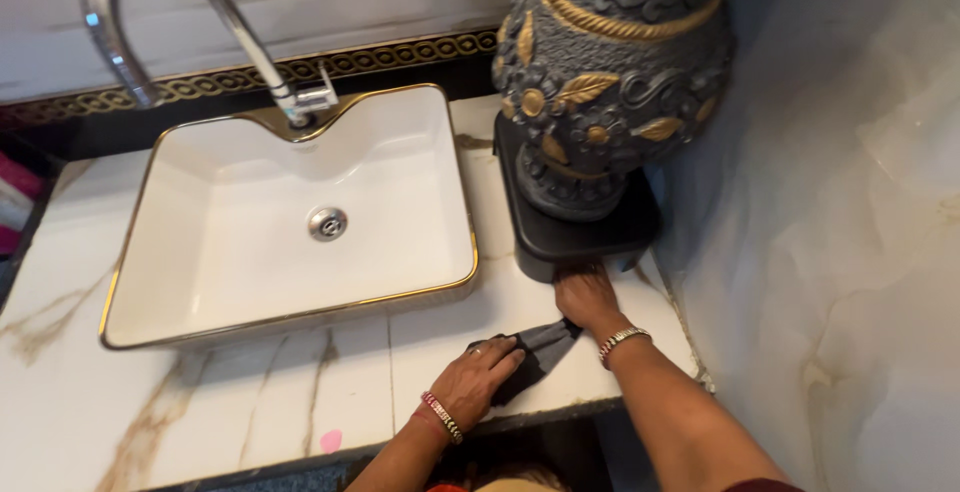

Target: The person wipes a marble countertop and a white sink with a black cloth. They rinse the cloth under running water from the faucet and continue wiping the countertop and sink surfaces.

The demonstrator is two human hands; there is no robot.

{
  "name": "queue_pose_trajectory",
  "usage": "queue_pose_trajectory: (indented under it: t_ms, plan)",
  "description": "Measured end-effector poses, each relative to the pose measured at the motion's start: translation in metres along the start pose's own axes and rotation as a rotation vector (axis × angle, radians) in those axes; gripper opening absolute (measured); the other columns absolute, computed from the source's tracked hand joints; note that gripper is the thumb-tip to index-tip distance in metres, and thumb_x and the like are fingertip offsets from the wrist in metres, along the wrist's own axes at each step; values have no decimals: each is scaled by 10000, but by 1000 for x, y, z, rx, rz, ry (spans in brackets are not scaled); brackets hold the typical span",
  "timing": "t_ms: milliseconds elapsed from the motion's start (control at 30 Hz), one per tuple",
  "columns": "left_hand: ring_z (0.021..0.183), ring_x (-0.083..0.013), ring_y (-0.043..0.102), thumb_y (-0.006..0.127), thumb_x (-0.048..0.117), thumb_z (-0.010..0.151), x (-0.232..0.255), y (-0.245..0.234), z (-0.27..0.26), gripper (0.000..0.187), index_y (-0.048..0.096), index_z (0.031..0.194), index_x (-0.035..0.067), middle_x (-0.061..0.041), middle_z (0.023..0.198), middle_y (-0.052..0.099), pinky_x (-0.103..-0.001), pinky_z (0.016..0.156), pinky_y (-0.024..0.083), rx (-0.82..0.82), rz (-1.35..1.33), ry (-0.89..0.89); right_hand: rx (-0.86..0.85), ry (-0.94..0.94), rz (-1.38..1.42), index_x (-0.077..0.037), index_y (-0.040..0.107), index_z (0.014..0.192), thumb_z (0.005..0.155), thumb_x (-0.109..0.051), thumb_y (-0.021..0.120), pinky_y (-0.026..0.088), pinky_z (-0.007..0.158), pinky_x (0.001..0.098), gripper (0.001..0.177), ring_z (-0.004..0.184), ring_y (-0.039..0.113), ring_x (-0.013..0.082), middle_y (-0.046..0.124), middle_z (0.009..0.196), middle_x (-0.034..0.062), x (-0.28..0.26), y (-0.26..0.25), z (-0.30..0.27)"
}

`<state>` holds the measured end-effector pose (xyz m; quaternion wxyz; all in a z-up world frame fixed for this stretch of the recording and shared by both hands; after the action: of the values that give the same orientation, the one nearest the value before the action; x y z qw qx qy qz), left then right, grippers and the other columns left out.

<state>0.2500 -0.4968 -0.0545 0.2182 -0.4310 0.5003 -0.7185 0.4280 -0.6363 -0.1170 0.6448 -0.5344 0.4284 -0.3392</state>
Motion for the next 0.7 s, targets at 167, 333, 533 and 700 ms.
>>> queue_pose_trajectory:
  t_ms: [167,333,533,700]
  plan:
    - [1232,-361,578,619,-25,729,-19,12,19,574,634,1299,40,-198,1401,582,-430,1031,469,-27,30,-121,42,354,-3,-89,718,1166,952,-305,452,265,1170,560,404,1281,541,351,671,1261,173,20,-11,-9]
    - [1072,-354,642,634,257,963,-78,2,29,258,655,1127,59,-179,1143,685,-450,958,514,-94,44,-532,54,373,-156,95,441,1422,1011,-409,374,133,1211,523,654,1469,268,404,365,1535,279,-6,-16,-47]
    - [995,-329,657,620,45,797,-10,1,56,309,681,1099,28,-163,1069,688,-426,879,542,113,145,-66,-101,513,-218,99,288,1526,999,-477,363,116,1192,516,784,1476,166,436,226,1587,327,21,-15,-112]
    - [1075,-293,633,581,-8,840,38,37,54,412,692,1235,35,-141,1120,670,-415,994,513,2,70,135,-11,544,-145,69,372,1516,979,-477,469,247,1171,469,772,1423,344,352,404,1535,211,77,-35,-92]
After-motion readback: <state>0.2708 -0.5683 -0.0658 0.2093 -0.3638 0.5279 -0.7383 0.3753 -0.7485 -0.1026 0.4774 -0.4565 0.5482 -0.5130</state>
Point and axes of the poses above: each hand's wrist, its own z-axis towards the middle knuckle, its own y-axis out of the palm, x = y × z, the point moved 9 cm from there along z, towards the middle knuckle
